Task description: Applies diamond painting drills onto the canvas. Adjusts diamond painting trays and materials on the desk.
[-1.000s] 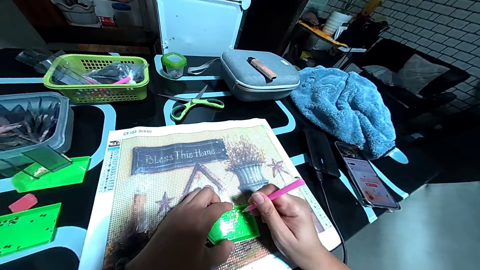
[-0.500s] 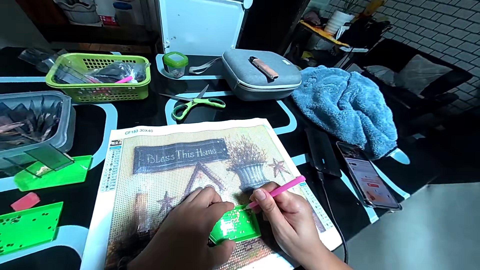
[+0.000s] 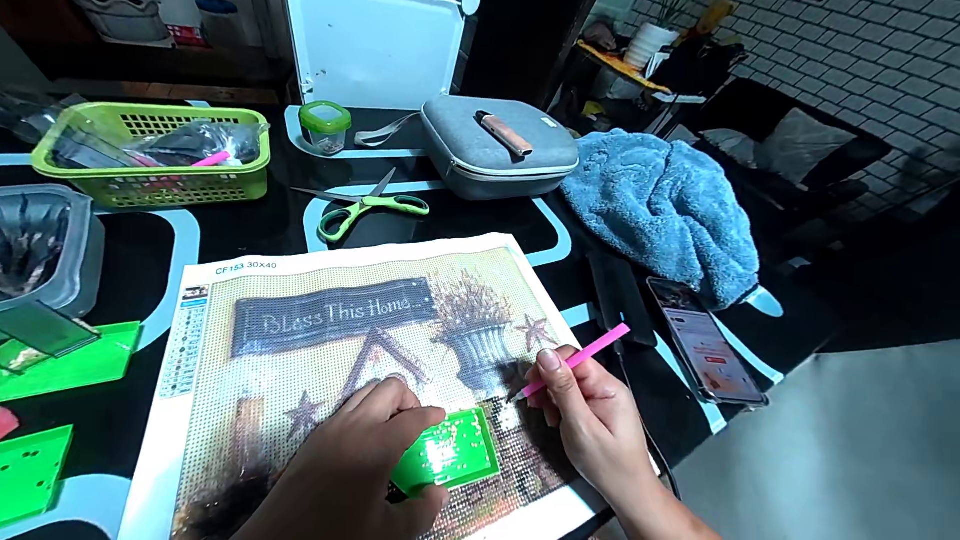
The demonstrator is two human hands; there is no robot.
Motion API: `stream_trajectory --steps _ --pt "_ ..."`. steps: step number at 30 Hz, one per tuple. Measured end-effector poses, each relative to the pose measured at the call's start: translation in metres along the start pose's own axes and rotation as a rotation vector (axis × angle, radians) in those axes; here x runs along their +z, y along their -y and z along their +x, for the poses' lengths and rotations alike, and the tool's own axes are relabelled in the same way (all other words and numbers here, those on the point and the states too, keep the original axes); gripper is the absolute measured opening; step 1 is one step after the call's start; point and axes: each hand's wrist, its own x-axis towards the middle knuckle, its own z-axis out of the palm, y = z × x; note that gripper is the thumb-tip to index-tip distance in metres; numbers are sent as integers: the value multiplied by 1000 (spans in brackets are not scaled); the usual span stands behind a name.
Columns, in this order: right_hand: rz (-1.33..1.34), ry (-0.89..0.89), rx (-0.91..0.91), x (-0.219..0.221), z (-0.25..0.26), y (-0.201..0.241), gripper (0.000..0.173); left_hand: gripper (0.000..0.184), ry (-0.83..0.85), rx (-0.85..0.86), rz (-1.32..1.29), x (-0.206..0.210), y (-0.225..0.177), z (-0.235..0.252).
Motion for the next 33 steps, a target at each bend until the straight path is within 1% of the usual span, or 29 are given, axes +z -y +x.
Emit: stream_trajectory --steps 7,11,17,19,23,25,33 --pt "-61 18 -42 1 0 -1 29 48 6 -2 -1 -1 0 0" --pt "-135 41 -116 1 -1 -3 31 49 -3 6 12 0 1 0" --pt "-188 59 -164 0 -2 -4 32 49 -16 23 14 1 2 0" --pt "-170 58 -151 0 -2 -4 32 49 -20 26 18 1 3 0" --pt "-31 9 -22 -2 0 -1 31 49 -16 23 17 1 2 -1" --pt "-17 9 -18 -1 0 -1 30 49 -16 20 21 2 2 -1" --pt "-168 53 -154 1 -1 -4 32 48 1 -6 5 0 1 -1"
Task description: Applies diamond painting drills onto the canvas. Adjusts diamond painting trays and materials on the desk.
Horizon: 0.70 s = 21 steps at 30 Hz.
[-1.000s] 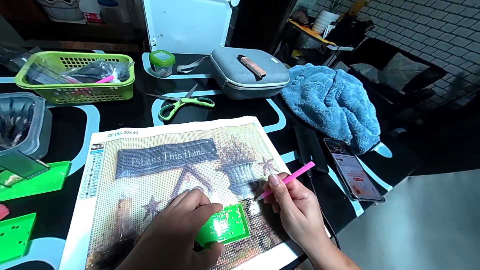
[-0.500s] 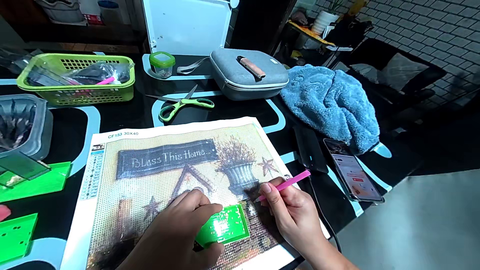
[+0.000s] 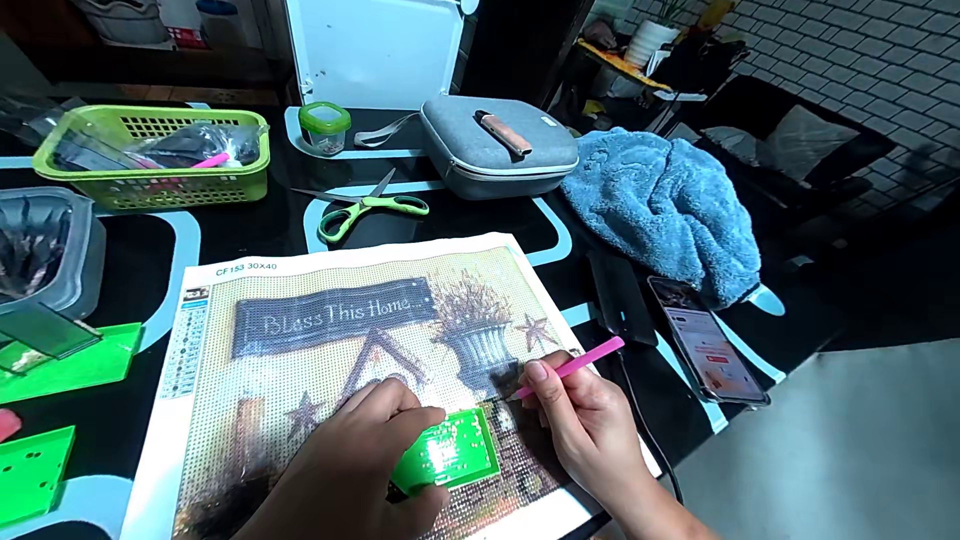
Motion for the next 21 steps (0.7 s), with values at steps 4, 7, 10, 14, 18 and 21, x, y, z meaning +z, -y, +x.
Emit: stream_trajectory --steps 4,7,10,14,18,21 --pt "-15 2 -24 1 0 0 33 48 -8 6 -2 0 0 0" --pt "-33 8 -32 0 0 1 34 48 -36 27 13 3 2 -1" --pt "-57 35 -23 -4 3 4 35 47 -64 37 19 5 3 -1" --pt "111 3 1 0 6 17 32 47 -75 48 20 6 3 0" --pt "231 86 -20 16 3 23 32 46 -78 54 39 7 4 -1" --pt "203 132 -39 23 4 22 34 47 -91 58 34 8 5 0"
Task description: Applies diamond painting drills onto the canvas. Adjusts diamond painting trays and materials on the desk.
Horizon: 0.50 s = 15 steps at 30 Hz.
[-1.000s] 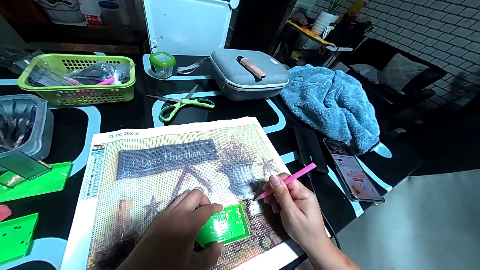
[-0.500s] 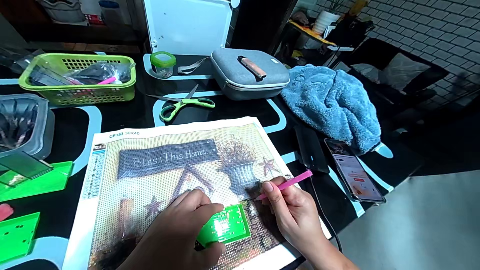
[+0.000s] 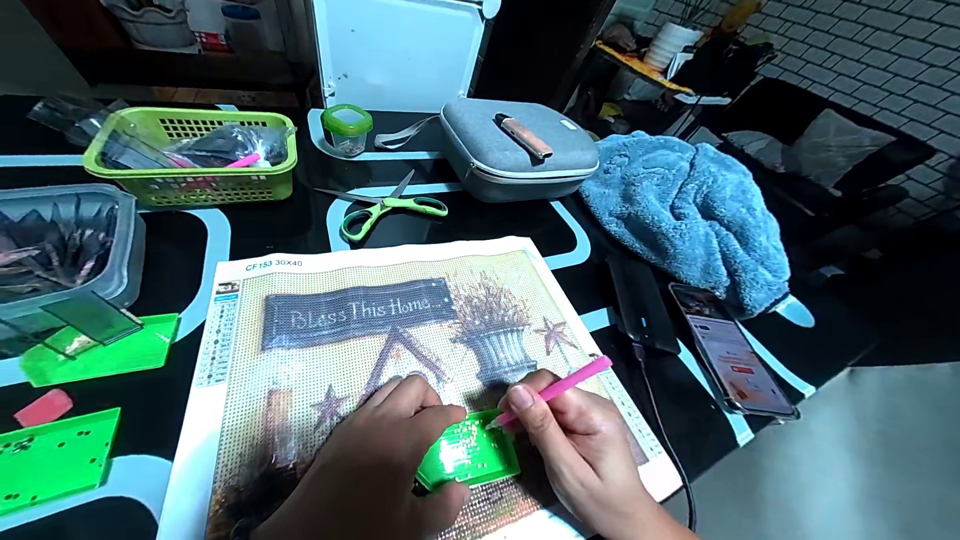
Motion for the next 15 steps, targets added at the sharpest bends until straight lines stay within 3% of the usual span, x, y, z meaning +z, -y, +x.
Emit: stream_trajectory --steps 15 --pt "7 3 -1 3 1 -1 35 46 4 -5 23 0 -2 1"
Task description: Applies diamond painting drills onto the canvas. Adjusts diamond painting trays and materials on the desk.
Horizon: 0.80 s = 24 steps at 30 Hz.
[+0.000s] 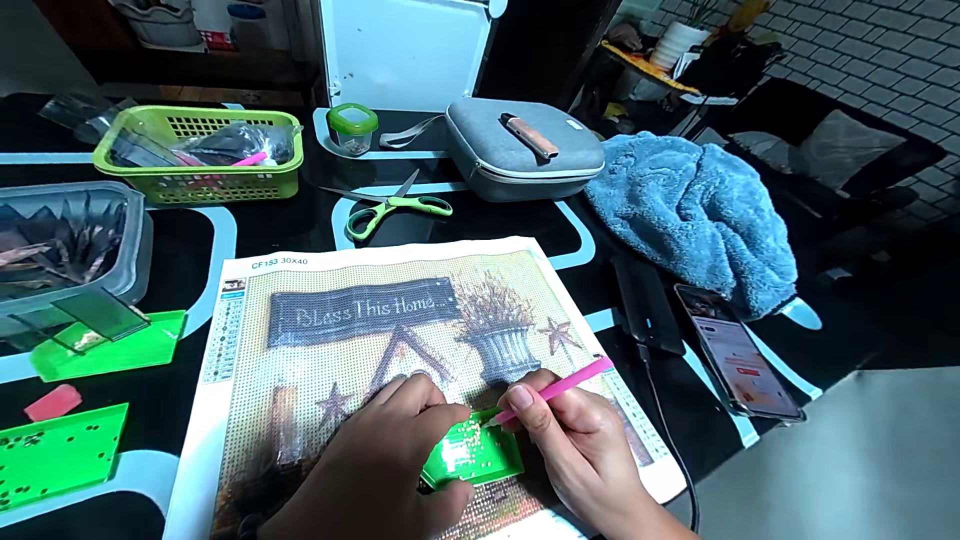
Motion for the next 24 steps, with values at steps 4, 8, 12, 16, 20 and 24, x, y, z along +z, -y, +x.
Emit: stream_trajectory --steps 4,8,12,16,20,24 --pt "58 -6 16 0 -1 -2 32 46 6 -4 -3 0 0 0" --pt "10 20 -8 2 -2 -1 34 47 -5 7 0 1 1 -1" --pt "-28 17 -18 3 -1 -1 34 46 -9 12 -4 1 2 -1" --pt "2 14 -24 2 -1 0 34 46 -4 8 2 1 1 -1" --pt "-16 28 -24 3 -1 -1 34 46 -16 13 9 2 2 0" --pt "5 19 -26 2 -1 -1 34 46 -15 9 -10 2 1 0"
